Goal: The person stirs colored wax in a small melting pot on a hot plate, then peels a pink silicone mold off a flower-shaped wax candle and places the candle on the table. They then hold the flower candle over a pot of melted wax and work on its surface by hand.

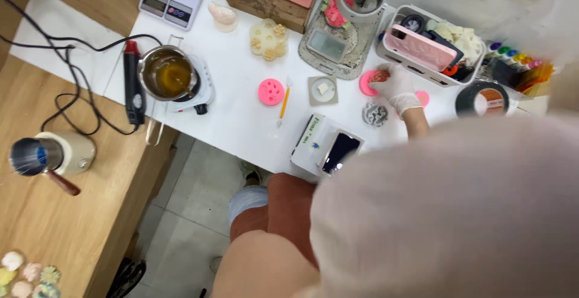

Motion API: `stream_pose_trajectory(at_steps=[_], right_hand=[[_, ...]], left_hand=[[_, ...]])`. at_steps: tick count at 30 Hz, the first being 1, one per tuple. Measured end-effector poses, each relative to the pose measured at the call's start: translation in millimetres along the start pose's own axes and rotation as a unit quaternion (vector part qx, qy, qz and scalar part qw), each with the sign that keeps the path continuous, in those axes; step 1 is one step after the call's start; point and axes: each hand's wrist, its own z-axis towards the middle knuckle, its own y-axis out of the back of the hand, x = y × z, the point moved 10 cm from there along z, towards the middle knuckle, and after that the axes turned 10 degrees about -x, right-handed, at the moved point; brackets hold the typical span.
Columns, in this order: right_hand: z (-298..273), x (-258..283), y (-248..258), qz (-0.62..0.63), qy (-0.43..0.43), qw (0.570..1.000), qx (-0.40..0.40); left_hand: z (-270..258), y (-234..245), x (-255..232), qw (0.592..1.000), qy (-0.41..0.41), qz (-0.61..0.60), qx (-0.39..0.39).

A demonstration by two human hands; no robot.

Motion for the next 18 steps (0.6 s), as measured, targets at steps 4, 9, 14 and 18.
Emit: stream_pose_trajectory(at_steps=[4, 9, 14, 18], right_hand=[[12, 3, 20, -0.017, -0.011, 0.997, -0.072], [-5, -23, 37, 0.019, -0.111, 0.985, -0.132], [-21, 32, 54, 0.203, -0.199, 0.953, -0.11], [-59, 164, 50, 0.24, -0.171, 0.956, 0.008]], left_hand=[[-30, -19, 71, 0.997, -0.042, 0.004, -0.06], [-79, -68, 194, 0.98, 0.129, 0.01, 0.149], [-118, -128, 313, 0.971, 0.201, -0.122, 0.052], [-127, -202, 352, 0.798, 0.368, -0.476, 0.031]])
